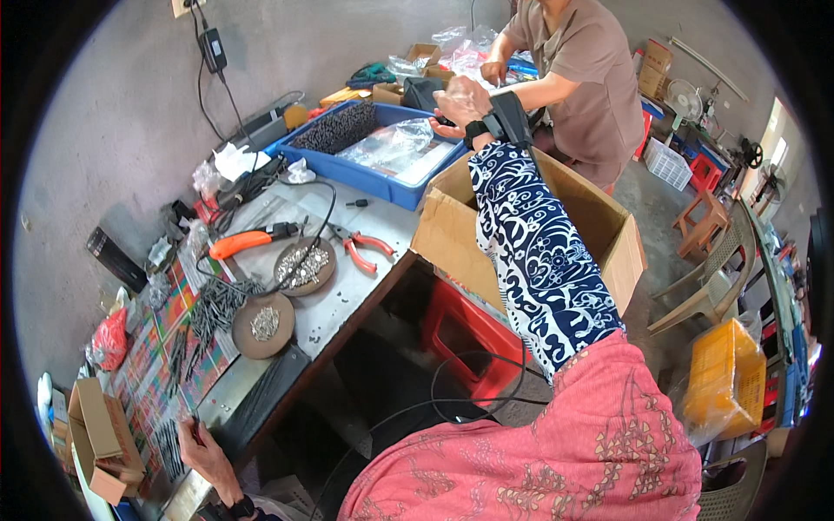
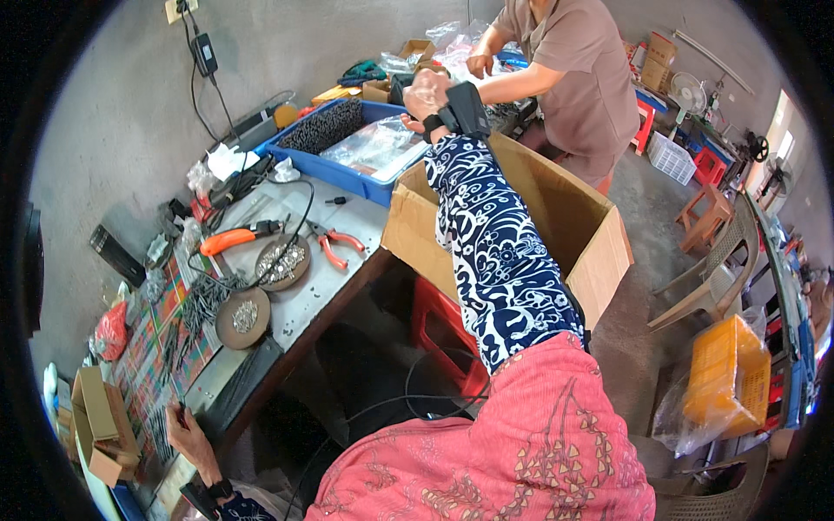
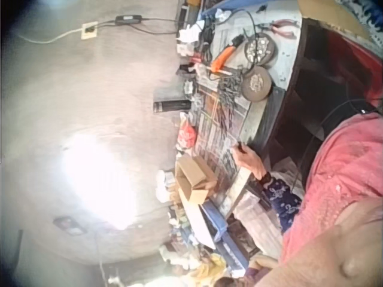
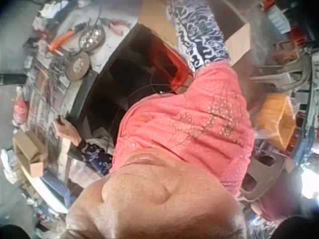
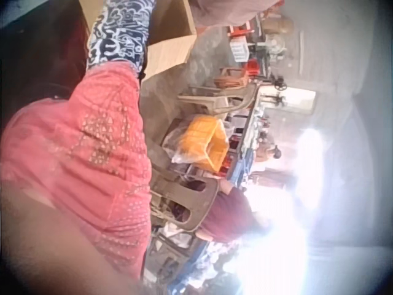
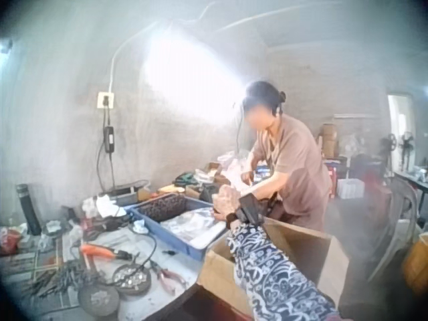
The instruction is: The person inserts small metal pins into black cylindrical components, then uses a soldering iron to secure them. They repeat this process for multiple units, placing finished items into a white basket.
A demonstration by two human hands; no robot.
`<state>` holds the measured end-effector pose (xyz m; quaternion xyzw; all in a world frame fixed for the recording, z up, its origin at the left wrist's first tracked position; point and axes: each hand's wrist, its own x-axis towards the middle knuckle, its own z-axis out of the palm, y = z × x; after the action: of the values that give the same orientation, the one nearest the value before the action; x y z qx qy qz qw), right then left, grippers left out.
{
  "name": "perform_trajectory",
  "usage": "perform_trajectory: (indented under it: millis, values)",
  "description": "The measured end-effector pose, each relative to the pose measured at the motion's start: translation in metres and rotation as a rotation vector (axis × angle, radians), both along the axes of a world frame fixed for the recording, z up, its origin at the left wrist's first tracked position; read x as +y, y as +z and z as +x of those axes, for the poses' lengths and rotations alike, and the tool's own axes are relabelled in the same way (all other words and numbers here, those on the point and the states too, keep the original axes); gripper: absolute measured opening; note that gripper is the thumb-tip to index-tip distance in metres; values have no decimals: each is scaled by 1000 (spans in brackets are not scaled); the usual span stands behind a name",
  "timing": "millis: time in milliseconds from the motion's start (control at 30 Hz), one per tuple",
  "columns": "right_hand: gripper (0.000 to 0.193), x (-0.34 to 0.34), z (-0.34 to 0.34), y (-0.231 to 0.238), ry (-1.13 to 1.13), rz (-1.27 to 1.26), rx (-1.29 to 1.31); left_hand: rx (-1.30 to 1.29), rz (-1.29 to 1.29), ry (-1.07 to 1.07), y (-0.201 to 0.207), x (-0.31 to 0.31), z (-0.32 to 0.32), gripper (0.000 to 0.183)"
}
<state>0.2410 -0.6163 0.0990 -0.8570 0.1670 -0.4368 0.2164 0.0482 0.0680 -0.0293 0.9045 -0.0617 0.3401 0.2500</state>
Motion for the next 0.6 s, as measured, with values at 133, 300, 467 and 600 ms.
perform_trajectory:
  millis: [133, 300, 467, 600]
  values:
    - [32, -7, 1, -18, -173, -703, 187, -17, -33, 4, -1, -1, 0, 11]
    - [33, -27, 23, -21, 103, -569, 613, 15, -69, 10, 1, -1, -2, 12]
    - [35, -28, -1, -1, 1006, 1194, 927, -7, -88, 15, 0, -1, -3, 11]
    - [35, -25, -22, 14, 1191, 1748, 771, -47, -108, 21, -1, -4, -3, 11]
